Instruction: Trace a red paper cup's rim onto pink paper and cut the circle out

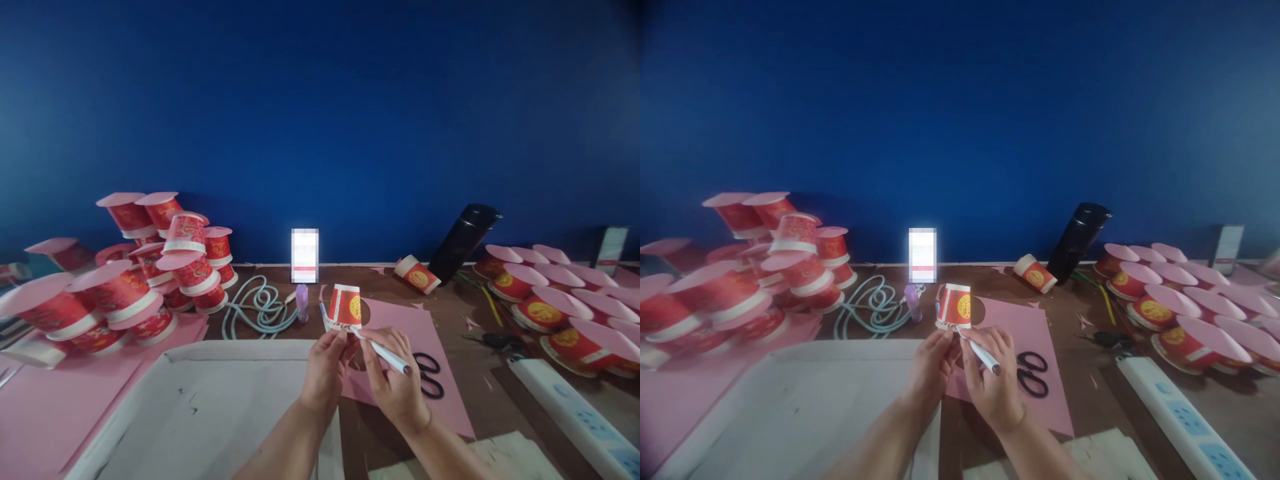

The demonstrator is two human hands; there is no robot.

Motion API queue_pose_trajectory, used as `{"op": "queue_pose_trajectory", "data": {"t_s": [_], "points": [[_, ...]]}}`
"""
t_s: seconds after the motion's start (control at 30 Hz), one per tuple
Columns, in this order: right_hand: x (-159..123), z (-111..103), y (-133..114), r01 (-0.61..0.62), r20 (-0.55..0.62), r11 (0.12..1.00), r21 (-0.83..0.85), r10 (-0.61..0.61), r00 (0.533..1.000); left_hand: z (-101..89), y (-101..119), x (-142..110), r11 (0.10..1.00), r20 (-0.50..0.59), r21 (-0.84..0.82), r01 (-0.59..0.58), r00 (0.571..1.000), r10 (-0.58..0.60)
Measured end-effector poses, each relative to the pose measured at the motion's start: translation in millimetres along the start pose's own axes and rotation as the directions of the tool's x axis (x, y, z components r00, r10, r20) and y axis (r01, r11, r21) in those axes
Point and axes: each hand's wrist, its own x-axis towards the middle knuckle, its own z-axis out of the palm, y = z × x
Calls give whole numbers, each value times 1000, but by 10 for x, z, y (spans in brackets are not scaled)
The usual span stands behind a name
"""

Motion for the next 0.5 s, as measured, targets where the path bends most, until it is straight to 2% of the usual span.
{"op": "queue_pose_trajectory", "data": {"t_s": [0.13, 0.3, 0.5], "points": [[-26, 1, -10, -11, 27, 999, 41, 10, 1000, 2, 0, -15, 1000, -21, -20, 11, 1000, -12], [-63, -16, -35, -8, -16, 997, 83, 9, 1000, -4, 40, -37, 994, -57, -101, 51, 997, -57], [-112, 41, -54, -42, -52, 987, 154, 51, 997, -50, 33, -25, 981, -32, -157, 110, 993, -116]]}}
